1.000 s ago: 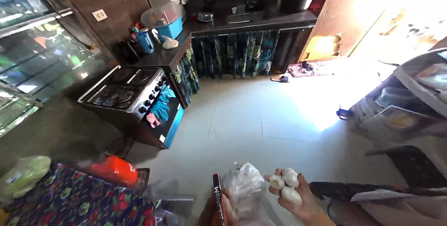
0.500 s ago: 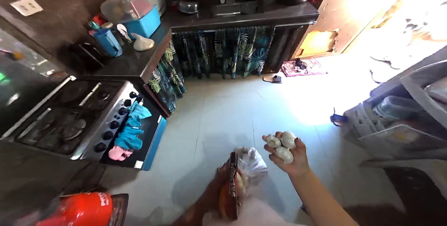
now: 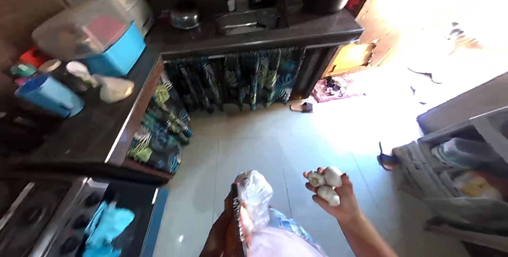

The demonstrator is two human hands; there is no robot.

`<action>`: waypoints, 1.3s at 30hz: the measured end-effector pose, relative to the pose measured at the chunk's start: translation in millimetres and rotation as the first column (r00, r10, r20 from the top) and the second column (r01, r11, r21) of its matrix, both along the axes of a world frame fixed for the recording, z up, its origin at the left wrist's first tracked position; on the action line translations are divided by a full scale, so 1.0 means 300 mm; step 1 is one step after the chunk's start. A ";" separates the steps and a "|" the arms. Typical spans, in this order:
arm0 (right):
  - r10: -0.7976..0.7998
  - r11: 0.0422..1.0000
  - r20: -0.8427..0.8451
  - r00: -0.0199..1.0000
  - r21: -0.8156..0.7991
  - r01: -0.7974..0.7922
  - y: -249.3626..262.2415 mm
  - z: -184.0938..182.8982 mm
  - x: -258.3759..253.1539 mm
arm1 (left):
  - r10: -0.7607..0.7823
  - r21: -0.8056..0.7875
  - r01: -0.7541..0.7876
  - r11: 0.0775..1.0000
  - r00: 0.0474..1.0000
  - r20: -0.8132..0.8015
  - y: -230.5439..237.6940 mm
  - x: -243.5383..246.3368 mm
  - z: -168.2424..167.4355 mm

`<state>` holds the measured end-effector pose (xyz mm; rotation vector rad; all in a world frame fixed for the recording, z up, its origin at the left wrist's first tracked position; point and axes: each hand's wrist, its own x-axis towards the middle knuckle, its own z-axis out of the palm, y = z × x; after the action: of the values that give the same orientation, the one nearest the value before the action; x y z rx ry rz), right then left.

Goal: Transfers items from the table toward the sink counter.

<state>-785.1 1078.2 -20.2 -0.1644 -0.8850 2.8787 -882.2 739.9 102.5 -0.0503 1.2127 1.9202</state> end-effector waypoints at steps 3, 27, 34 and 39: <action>-0.011 0.999 0.165 0.986 0.039 0.005 0.161 0.011 -0.235 | 0.068 0.130 -0.088 0.988 0.986 0.152 0.154 -0.216 -0.030; -0.731 0.091 0.296 0.615 0.935 -0.343 1.487 0.289 -1.821 | -0.330 0.183 0.318 0.930 0.943 0.041 1.261 -1.662 -0.052; -0.631 -0.138 0.420 0.652 0.767 -0.627 2.028 0.194 -2.138 | -0.119 0.220 0.111 0.969 0.993 0.027 1.675 -1.701 -0.127; -0.541 -0.279 0.475 0.693 0.676 -0.682 2.203 0.097 -2.220 | 0.036 0.316 -0.043 0.948 0.999 0.030 1.927 -1.655 -0.151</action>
<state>-1451.1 1739.0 8.9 -1.0806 -3.1232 0.6450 -1378.8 1318.0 57.1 0.0728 0.8794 2.1215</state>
